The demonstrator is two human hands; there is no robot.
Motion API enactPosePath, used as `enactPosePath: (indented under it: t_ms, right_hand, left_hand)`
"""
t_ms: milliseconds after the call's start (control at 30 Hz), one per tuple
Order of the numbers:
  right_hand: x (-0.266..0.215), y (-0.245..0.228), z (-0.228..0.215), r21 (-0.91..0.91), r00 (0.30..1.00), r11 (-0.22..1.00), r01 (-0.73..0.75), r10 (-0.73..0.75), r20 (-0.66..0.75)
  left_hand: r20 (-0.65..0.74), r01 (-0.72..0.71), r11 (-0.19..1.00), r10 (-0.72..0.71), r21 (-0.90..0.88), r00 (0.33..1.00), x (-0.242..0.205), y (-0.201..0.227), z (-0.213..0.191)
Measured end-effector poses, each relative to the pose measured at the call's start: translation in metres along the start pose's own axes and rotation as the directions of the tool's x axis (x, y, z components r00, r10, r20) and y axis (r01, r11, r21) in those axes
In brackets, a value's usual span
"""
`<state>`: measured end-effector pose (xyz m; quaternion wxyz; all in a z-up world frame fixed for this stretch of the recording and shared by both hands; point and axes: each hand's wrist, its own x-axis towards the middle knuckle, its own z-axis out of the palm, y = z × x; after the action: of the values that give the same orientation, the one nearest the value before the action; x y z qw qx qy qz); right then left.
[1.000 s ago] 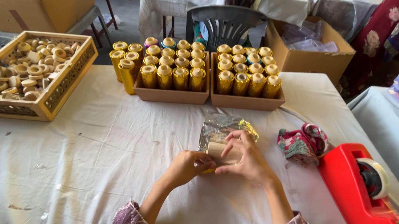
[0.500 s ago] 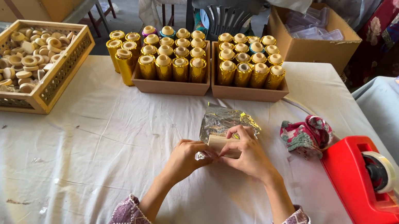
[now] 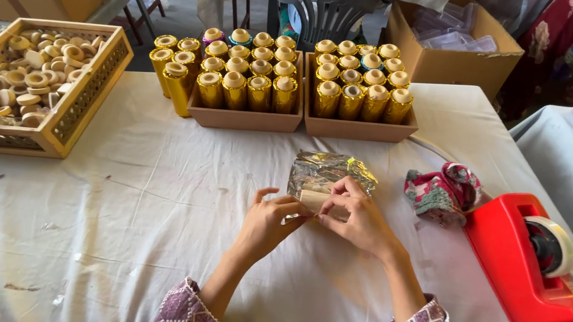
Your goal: Wrapping small cardboard cylinders with gold-colored foil sheets.
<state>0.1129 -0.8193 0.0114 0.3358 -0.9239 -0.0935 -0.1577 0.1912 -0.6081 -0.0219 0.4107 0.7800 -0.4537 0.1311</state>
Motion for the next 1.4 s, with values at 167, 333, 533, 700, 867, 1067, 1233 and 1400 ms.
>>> enactPosePath:
  t_ms: [167, 333, 533, 700, 867, 1067, 1233, 1400]
  right_hand:
    - [0.000, 0.004, -0.002, -0.008, 0.999, 0.999, 0.039, -0.039, 0.001]
    - [0.001, 0.001, -0.005, 0.022, 0.997, 0.997, -0.077, 0.077, 0.014]
    - [0.003, -0.015, -0.010, -0.002, 0.997, 0.998, -0.066, 0.066, 0.047]
    - [0.003, -0.019, -0.010, -0.005, 0.999, 1.000, -0.005, 0.005, 0.035]
    - [0.002, -0.022, -0.010, 0.053, 1.000, 0.999, -0.005, 0.004, 0.013]
    - [0.000, -0.015, -0.006, 0.048, 1.000, 0.999, 0.004, -0.005, 0.024]
    - [0.000, -0.004, -0.003, 0.057, 1.000, 0.998, 0.021, -0.021, -0.010]
    - [0.001, -0.003, -0.003, 0.031, 1.000, 1.000, 0.001, 0.000, -0.031]
  left_hand:
    - [-0.020, -0.047, 0.999, 0.047, 0.007, 0.999, 0.001, 0.002, -0.001]
    - [-0.058, -0.003, 0.999, 0.001, -0.032, 0.998, 0.002, 0.005, -0.010]
    - [-0.050, -0.025, 0.993, 0.019, -0.113, 0.999, 0.002, 0.004, -0.005]
    - [-0.007, -0.023, 0.993, 0.023, -0.117, 1.000, 0.003, 0.010, -0.007]
    - [0.000, 0.000, 0.994, 0.000, -0.111, 1.000, 0.002, 0.016, -0.009]
    - [0.030, 0.008, 0.990, -0.004, -0.144, 1.000, -0.001, 0.012, -0.004]
    - [0.040, 0.037, 0.986, -0.031, -0.163, 0.999, -0.003, 0.004, 0.004]
    - [0.003, 0.047, 0.992, -0.047, -0.116, 0.999, -0.003, 0.002, 0.007]
